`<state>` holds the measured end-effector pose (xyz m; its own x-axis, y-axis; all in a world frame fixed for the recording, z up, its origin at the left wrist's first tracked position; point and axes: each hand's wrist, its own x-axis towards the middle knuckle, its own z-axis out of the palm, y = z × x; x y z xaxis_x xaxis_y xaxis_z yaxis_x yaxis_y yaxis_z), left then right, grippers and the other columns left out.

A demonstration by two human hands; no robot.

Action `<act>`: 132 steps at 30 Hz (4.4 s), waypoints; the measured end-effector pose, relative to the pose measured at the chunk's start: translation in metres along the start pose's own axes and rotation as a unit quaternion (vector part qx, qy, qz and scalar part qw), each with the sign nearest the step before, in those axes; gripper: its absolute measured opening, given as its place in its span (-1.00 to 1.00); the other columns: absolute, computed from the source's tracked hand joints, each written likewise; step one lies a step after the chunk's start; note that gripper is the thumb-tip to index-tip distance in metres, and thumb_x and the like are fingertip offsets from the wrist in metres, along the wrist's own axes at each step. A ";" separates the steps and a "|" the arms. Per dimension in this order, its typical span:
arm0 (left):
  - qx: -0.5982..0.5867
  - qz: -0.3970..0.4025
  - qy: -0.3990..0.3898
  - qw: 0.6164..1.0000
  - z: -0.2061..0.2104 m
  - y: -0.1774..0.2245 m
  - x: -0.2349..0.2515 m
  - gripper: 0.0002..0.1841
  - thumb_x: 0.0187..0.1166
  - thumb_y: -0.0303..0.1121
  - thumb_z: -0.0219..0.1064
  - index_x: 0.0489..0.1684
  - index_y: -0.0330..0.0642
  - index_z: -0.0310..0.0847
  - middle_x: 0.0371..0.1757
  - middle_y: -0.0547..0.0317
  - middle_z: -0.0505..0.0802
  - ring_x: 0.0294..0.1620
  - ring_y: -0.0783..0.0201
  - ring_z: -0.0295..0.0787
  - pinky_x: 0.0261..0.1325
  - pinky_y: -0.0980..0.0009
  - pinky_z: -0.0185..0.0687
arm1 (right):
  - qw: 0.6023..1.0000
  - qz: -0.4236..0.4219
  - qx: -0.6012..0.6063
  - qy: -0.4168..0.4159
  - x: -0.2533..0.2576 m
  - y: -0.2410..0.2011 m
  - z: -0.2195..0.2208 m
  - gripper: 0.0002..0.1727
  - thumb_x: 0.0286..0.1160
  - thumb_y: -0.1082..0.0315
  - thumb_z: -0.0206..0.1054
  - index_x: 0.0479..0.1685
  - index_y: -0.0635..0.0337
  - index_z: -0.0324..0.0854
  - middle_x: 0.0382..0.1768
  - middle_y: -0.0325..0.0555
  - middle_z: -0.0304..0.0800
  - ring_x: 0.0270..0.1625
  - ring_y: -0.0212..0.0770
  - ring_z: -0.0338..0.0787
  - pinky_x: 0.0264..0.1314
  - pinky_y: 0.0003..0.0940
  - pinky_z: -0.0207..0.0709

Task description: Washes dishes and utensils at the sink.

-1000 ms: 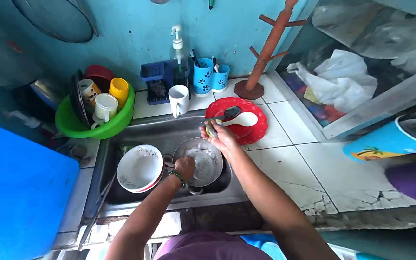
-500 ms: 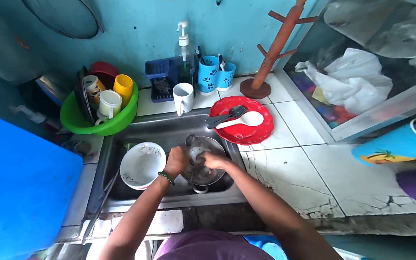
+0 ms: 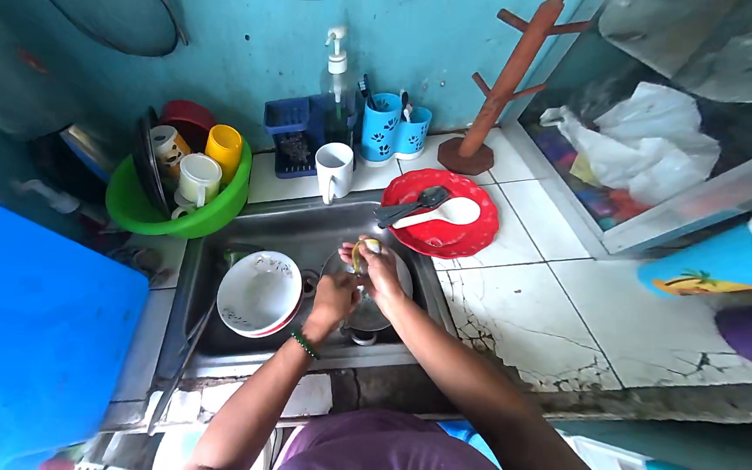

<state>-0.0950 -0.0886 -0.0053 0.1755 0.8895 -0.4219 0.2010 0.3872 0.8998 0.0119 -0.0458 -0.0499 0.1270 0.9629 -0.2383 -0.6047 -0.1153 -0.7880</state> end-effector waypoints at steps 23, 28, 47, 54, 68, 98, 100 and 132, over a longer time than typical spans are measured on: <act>-0.087 0.019 0.057 0.994 0.002 -0.009 0.000 -0.67 0.83 -0.42 0.09 -0.32 -0.42 0.67 -0.70 0.26 0.64 -0.80 0.52 0.40 -0.71 0.63 0.29 | 0.996 -0.048 -0.038 -0.064 -0.006 -0.012 0.007 -0.58 0.95 0.27 -0.25 0.17 0.38 0.47 -0.29 0.03 0.90 -0.26 -0.10 0.95 -0.07 -0.20 0.86; -0.160 0.087 0.083 0.980 -0.006 -0.018 0.026 -0.69 0.62 -0.58 0.17 0.28 -0.47 0.41 -0.12 -0.05 0.73 -0.26 0.27 0.72 -0.17 0.34 0.73 | 0.973 -0.053 -0.165 -0.152 -0.008 -0.017 -0.004 -0.77 0.77 0.54 0.03 0.05 0.45 0.61 -0.27 -0.05 0.87 -0.18 -0.30 0.87 0.09 -0.33 0.76; 0.563 -0.007 -0.102 0.820 0.011 0.000 0.048 -0.51 0.77 -0.21 0.21 0.41 -0.52 0.51 0.48 -0.44 0.61 0.55 -0.33 0.52 0.51 -0.26 0.42 | 0.999 0.023 0.018 0.022 0.032 -0.072 -0.026 -0.70 0.94 0.24 -0.13 0.19 0.24 0.43 -0.32 -0.08 0.79 -0.33 -0.21 0.87 -0.16 -0.29 0.81; 0.597 -0.073 -0.102 0.792 0.023 0.004 0.046 -0.62 0.74 -0.47 0.09 0.44 -0.48 0.49 0.49 -0.40 0.61 0.48 -0.32 0.58 0.40 -0.25 0.51 | 0.933 0.121 -0.282 -0.189 0.025 -0.064 -0.039 -0.64 0.92 0.28 -0.11 0.42 0.24 0.45 -0.31 -0.04 0.81 -0.52 -0.30 0.76 -0.49 -0.46 0.65; 0.472 0.033 0.019 0.881 -0.009 0.005 0.036 -0.69 0.73 -0.48 0.10 0.25 -0.44 0.66 0.24 -0.38 0.78 0.36 -0.26 0.71 0.44 -0.14 0.53 | 0.775 0.171 -0.558 -0.241 0.018 -0.039 -0.040 -0.59 0.75 0.53 0.10 0.54 0.35 0.42 0.23 0.21 0.59 -0.15 -0.16 0.66 -0.10 -0.27 0.60; 0.108 0.029 0.014 0.994 -0.006 -0.006 -0.007 -0.71 0.85 -0.37 0.07 0.05 -0.41 0.66 -0.51 0.25 0.57 -0.62 0.45 0.39 -0.48 0.50 0.41 | 0.998 -0.051 -0.025 -0.040 0.004 0.000 -0.003 -0.76 0.80 0.57 -0.01 0.21 0.47 0.51 -0.06 0.12 0.91 -0.03 -0.10 0.94 0.14 -0.21 0.81; 0.088 0.039 0.037 0.995 -0.007 -0.004 -0.002 -0.76 0.82 -0.40 0.09 0.01 -0.40 0.64 -0.54 0.25 0.57 -0.65 0.45 0.40 -0.51 0.50 0.40 | 0.999 0.019 0.007 -0.044 -0.012 -0.001 0.009 -0.77 0.76 0.59 0.02 0.25 0.42 0.44 -0.08 0.08 0.89 -0.05 -0.16 0.93 0.09 -0.31 0.79; 0.123 0.069 0.098 0.985 -0.005 -0.007 -0.009 -0.73 0.81 -0.41 0.08 -0.03 -0.37 0.72 -0.46 0.21 0.64 -0.55 0.44 0.45 -0.38 0.46 0.45 | 0.963 -0.078 -0.245 0.086 0.010 -0.005 -0.004 -0.30 0.46 0.34 0.55 0.55 0.39 0.35 0.34 0.32 0.59 0.31 0.05 0.66 0.39 -0.03 0.55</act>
<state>-0.1025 -0.0984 -0.0070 0.0337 0.9686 -0.2462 0.4200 0.2098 0.8829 0.0195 -0.0367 -0.0507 0.3391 0.9282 -0.1534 -0.1304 -0.1151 -0.9848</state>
